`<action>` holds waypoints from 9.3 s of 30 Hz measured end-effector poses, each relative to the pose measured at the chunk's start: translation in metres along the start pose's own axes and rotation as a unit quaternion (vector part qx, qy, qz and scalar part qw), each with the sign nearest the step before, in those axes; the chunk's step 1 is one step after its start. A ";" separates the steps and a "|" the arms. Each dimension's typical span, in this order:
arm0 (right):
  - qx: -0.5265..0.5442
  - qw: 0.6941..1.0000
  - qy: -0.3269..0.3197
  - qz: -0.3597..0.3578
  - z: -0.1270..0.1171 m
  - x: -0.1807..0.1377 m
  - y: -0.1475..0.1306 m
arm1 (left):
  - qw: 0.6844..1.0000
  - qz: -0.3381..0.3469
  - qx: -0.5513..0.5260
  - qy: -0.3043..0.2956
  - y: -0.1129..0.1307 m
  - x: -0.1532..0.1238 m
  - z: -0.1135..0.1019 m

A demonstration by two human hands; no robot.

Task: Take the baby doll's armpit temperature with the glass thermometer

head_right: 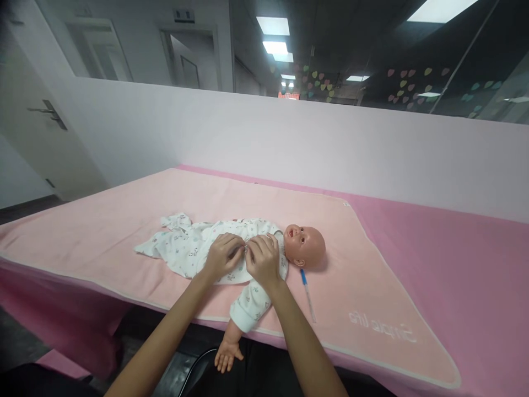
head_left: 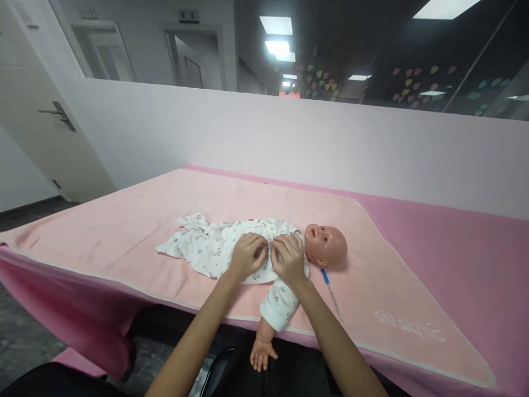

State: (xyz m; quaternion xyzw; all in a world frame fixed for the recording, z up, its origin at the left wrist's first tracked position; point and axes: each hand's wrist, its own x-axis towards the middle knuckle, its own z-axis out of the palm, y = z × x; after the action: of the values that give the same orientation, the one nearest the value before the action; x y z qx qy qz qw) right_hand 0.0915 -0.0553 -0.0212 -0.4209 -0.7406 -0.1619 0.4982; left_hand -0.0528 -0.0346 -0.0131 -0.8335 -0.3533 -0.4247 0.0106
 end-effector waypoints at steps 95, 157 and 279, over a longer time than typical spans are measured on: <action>-0.251 0.927 0.017 0.279 -0.102 -0.117 0.010 | 0.981 -0.082 -0.160 -0.075 -0.017 0.050 -0.005; 0.083 0.911 -0.233 0.329 -0.087 0.077 0.026 | 0.792 -0.219 -0.342 -0.456 -0.078 0.170 -0.010; 0.432 0.690 0.130 0.566 -0.077 -0.012 0.157 | 0.921 -0.245 0.127 -0.276 -0.049 0.076 0.044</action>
State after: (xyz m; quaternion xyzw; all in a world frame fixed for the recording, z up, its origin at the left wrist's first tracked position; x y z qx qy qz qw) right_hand 0.2630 -0.0184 -0.0253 -0.4730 -0.2786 0.4356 0.7134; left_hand -0.0215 0.0599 -0.0010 -0.7967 -0.5863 -0.1188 -0.0861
